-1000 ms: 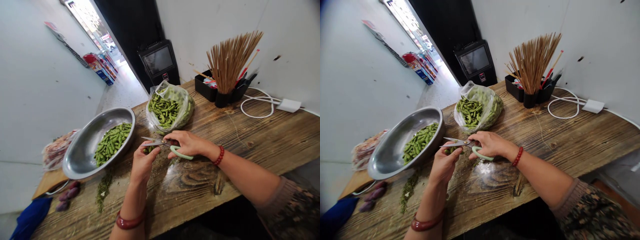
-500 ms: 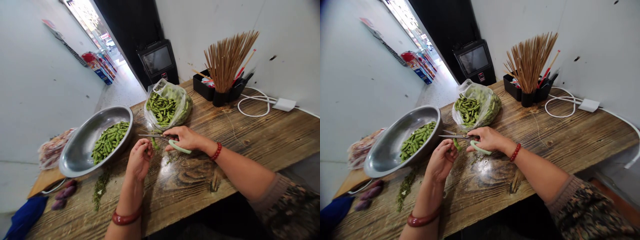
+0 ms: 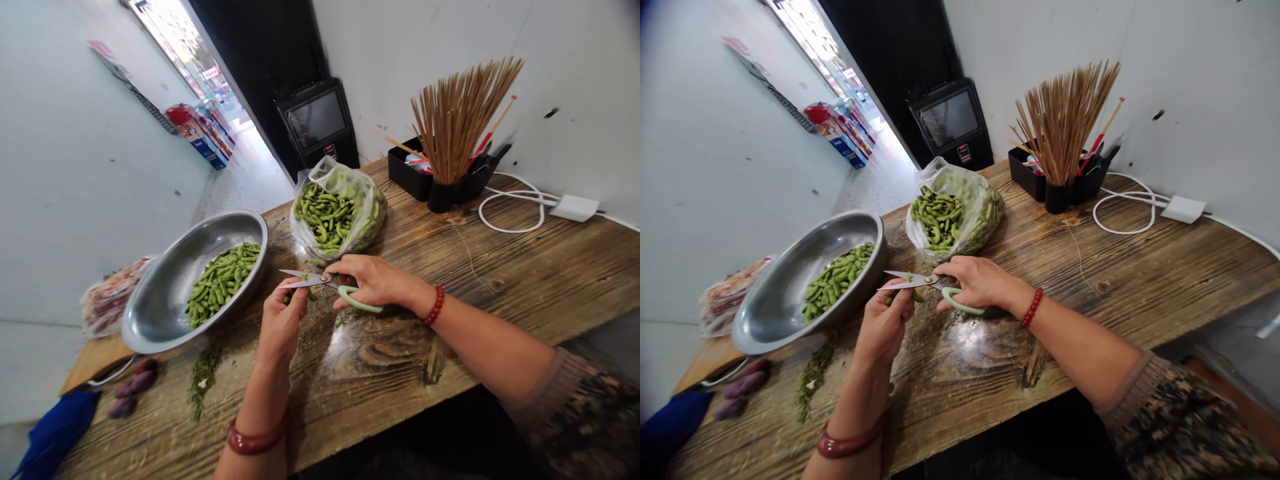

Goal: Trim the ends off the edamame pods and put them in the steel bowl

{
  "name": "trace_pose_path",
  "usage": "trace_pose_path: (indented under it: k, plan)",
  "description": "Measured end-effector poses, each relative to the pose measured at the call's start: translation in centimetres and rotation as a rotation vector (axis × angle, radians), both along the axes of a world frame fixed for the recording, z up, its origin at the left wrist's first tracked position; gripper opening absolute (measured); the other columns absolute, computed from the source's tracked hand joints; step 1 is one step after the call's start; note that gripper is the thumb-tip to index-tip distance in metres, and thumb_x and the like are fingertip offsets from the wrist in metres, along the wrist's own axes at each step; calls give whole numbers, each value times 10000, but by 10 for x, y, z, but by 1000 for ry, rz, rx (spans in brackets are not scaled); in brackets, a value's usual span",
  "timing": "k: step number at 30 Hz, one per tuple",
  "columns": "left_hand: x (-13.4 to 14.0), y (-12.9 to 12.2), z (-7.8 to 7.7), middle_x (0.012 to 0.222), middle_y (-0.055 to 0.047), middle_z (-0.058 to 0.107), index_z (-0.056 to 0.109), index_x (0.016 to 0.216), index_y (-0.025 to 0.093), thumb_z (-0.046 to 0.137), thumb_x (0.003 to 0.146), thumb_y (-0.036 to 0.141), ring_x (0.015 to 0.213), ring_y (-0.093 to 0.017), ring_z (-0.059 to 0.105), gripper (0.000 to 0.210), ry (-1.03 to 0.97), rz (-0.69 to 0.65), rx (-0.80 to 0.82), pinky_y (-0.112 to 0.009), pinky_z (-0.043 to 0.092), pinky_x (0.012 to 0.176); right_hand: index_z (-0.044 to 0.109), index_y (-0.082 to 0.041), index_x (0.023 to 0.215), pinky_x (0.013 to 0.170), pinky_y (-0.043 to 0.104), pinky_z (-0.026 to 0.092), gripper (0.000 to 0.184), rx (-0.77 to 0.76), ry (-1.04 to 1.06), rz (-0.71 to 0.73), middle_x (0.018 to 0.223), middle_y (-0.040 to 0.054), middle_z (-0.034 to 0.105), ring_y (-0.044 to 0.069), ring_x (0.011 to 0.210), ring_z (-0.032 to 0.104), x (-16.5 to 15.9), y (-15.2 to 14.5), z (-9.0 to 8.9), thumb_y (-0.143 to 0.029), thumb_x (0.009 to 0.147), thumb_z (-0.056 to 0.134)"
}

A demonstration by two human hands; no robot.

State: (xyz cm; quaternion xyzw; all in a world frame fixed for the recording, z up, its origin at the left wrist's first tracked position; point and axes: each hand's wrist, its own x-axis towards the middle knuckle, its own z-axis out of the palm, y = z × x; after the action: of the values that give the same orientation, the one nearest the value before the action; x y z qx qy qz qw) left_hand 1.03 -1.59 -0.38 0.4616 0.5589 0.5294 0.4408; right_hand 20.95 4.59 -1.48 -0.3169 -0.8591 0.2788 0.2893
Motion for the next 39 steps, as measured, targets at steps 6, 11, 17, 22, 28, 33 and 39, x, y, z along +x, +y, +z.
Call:
trace_pose_path:
  k: [6, 11, 17, 22, 28, 33, 39]
  plan:
    - [3, -2, 5, 705, 23, 551, 588, 810, 176, 647, 818, 346, 483, -42, 347, 180, 60, -94, -5, -190, 253, 444, 611, -179, 1192, 709, 260, 434, 633, -41, 5, 57, 932, 52, 615, 158, 790, 567, -1, 1, -1, -448, 654, 806]
    - [3, -2, 6, 701, 15, 562, 625, 820, 171, 661, 804, 342, 498, -50, 379, 175, 94, -80, 1, -192, 283, 458, 605, -158, 1195, 709, 265, 438, 628, -78, 11, 102, 924, 55, 621, 159, 783, 564, -2, 0, 0, -459, 675, 788]
    - [-1, -2, 3, 730, 8, 574, 636, 858, 171, 654, 815, 324, 520, -54, 379, 160, 93, -88, 26, -192, 295, 478, 599, -136, 1209, 673, 257, 419, 625, -80, 39, 140, 902, 60, 623, 150, 741, 546, -4, 1, -2, -486, 714, 749]
    - [-4, 0, 1, 720, 8, 566, 642, 847, 164, 653, 815, 332, 531, -62, 370, 171, 139, -78, 26, -200, 288, 484, 626, -142, 1176, 645, 241, 396, 581, -72, 43, 139, 815, 34, 610, 133, 681, 514, -3, 4, -6, -503, 733, 727]
    - [-8, 1, -1, 574, 55, 417, 666, 901, 157, 668, 802, 358, 500, -63, 301, 224, 217, -29, -21, -201, 229, 464, 677, -148, 1072, 610, 213, 361, 470, -94, 53, 149, 724, -4, 601, 110, 636, 488, 0, 6, -5, -474, 738, 730]
    - [-6, 1, 0, 550, 66, 401, 634, 845, 155, 691, 784, 359, 480, -48, 301, 221, 149, -39, -54, -182, 219, 456, 704, -153, 1004, 587, 204, 348, 405, -133, 73, 145, 705, -16, 617, 103, 621, 492, 2, 8, -5, -451, 732, 736]
    - [-1, 3, 8, 662, 12, 582, 564, 818, 162, 713, 761, 311, 481, -49, 397, 218, -202, -36, -88, -164, 268, 439, 657, -153, 1103, 608, 217, 385, 527, -102, 132, 14, 788, 11, 625, 113, 654, 517, 0, 8, -4, -477, 701, 757]
